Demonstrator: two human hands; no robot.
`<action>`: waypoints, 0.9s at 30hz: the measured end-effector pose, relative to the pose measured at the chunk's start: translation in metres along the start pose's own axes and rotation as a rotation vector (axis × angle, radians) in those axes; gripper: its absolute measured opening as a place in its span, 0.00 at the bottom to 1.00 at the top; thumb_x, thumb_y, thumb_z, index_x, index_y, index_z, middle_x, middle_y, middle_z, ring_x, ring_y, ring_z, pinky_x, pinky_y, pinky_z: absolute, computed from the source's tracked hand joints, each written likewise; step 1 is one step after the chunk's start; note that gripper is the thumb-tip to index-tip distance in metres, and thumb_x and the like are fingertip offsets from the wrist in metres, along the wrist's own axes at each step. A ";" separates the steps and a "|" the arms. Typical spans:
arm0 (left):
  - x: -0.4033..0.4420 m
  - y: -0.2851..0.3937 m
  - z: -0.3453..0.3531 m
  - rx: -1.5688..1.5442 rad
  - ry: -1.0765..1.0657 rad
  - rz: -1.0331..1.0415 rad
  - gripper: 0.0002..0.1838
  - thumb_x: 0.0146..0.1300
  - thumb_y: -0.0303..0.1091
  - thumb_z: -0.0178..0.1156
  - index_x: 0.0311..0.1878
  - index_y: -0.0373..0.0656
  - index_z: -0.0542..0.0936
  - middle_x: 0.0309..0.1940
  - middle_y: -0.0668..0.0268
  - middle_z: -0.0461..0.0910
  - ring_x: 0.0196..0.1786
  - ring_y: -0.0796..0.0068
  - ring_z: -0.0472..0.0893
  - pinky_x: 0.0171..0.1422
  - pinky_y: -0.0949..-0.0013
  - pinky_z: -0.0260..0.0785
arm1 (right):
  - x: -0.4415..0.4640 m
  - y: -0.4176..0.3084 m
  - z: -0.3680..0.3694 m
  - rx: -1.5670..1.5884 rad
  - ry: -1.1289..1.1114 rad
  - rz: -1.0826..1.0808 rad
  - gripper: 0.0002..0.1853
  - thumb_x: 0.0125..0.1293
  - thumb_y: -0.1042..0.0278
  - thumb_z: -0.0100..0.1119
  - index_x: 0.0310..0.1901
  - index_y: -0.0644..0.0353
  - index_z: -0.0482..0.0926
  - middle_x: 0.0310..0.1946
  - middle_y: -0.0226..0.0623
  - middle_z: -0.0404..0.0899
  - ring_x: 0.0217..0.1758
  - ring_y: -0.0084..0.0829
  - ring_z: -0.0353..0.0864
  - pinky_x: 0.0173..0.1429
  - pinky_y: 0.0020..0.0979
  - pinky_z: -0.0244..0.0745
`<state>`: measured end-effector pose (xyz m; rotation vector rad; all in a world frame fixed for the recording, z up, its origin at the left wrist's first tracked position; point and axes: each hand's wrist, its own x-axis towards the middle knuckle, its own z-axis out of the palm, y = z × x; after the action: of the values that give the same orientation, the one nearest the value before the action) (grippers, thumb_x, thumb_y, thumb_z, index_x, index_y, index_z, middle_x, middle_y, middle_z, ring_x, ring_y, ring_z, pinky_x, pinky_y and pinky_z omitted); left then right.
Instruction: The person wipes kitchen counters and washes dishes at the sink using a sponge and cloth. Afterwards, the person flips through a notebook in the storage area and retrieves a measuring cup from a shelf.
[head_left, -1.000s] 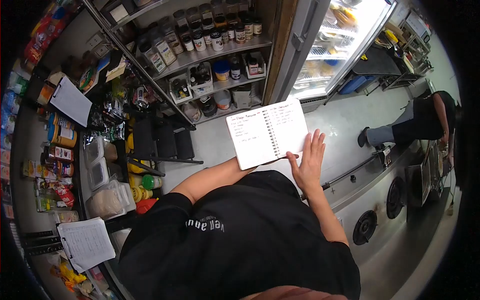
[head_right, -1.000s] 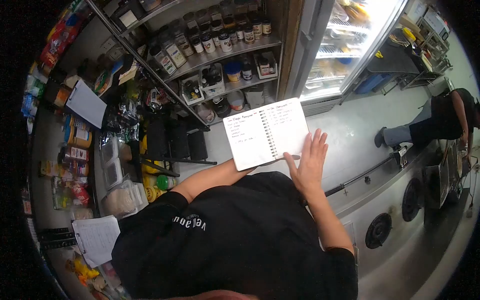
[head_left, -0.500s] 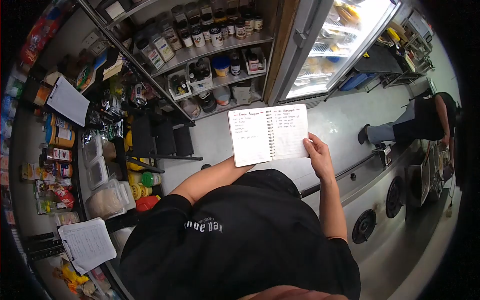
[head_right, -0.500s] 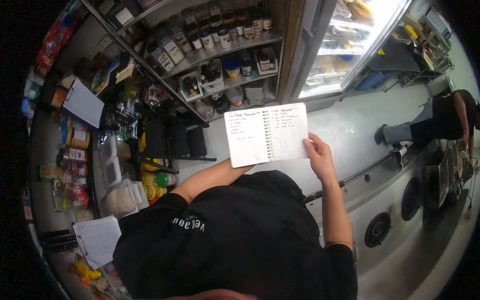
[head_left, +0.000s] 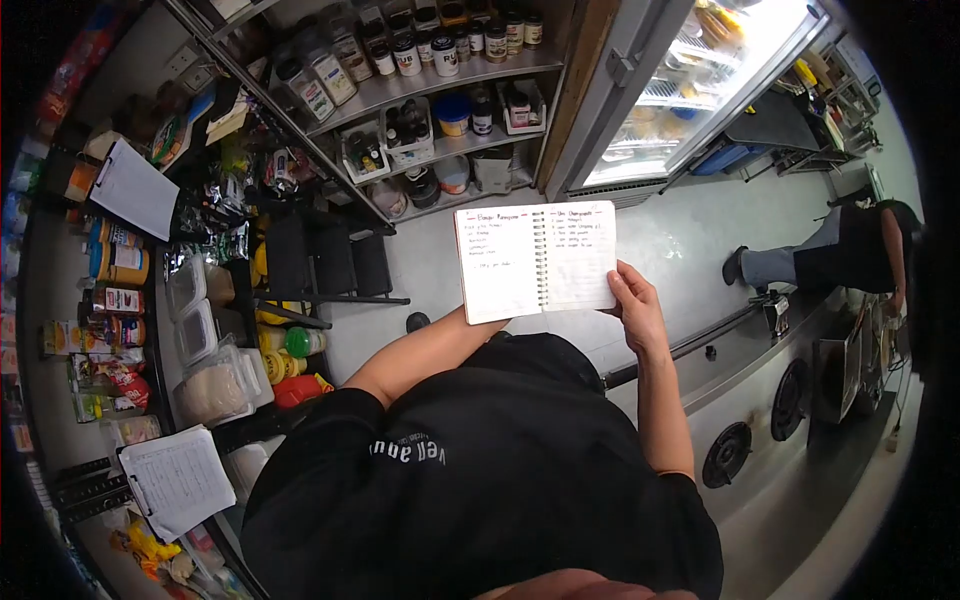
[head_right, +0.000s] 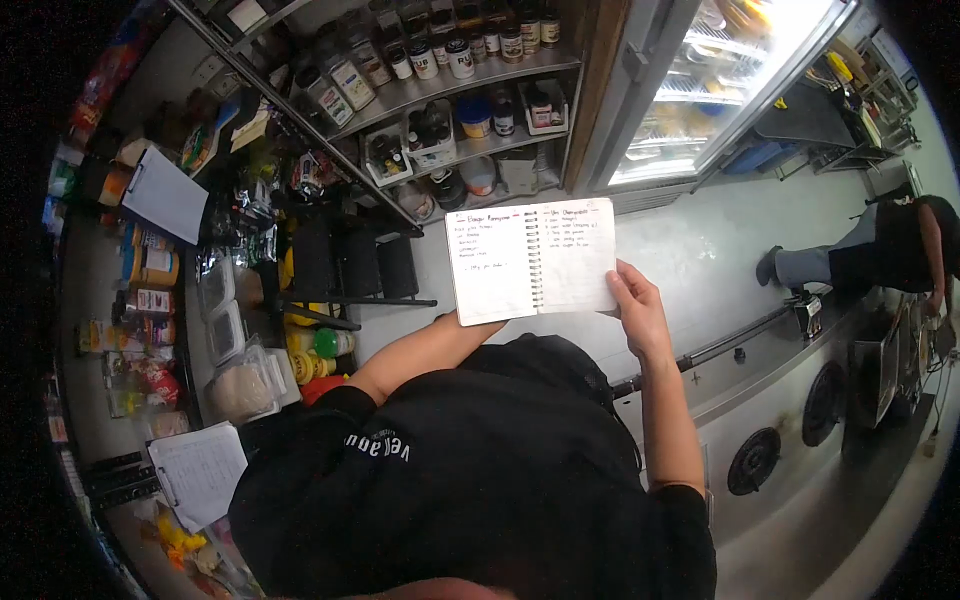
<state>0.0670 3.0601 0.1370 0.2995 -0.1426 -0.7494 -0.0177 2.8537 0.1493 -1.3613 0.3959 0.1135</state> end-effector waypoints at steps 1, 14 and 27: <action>0.001 0.000 -0.005 -0.165 -0.125 0.000 0.30 0.74 0.52 0.39 0.70 0.42 0.61 0.67 0.57 0.66 0.68 0.60 0.68 0.69 0.58 0.64 | 0.001 0.000 0.001 -0.003 -0.004 0.005 0.19 0.73 0.65 0.50 0.61 0.66 0.71 0.49 0.38 0.80 0.47 0.26 0.81 0.51 0.32 0.80; -0.012 0.027 0.002 0.043 0.118 0.092 0.28 0.74 0.50 0.40 0.69 0.41 0.62 0.66 0.57 0.68 0.67 0.61 0.70 0.69 0.59 0.65 | 0.021 -0.003 0.021 0.022 -0.099 0.065 0.20 0.73 0.63 0.50 0.61 0.67 0.71 0.48 0.36 0.80 0.47 0.25 0.81 0.52 0.30 0.77; -0.010 0.060 -0.044 -0.331 -0.083 0.008 0.30 0.74 0.52 0.40 0.69 0.41 0.63 0.67 0.57 0.67 0.67 0.60 0.69 0.70 0.58 0.64 | 0.050 -0.018 0.077 0.117 -0.270 0.121 0.23 0.75 0.68 0.44 0.69 0.62 0.61 0.57 0.38 0.75 0.54 0.26 0.78 0.56 0.27 0.74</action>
<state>0.1089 3.1174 0.1144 -0.0472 -0.0964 -0.7644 0.0501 2.9165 0.1605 -1.1875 0.2526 0.3652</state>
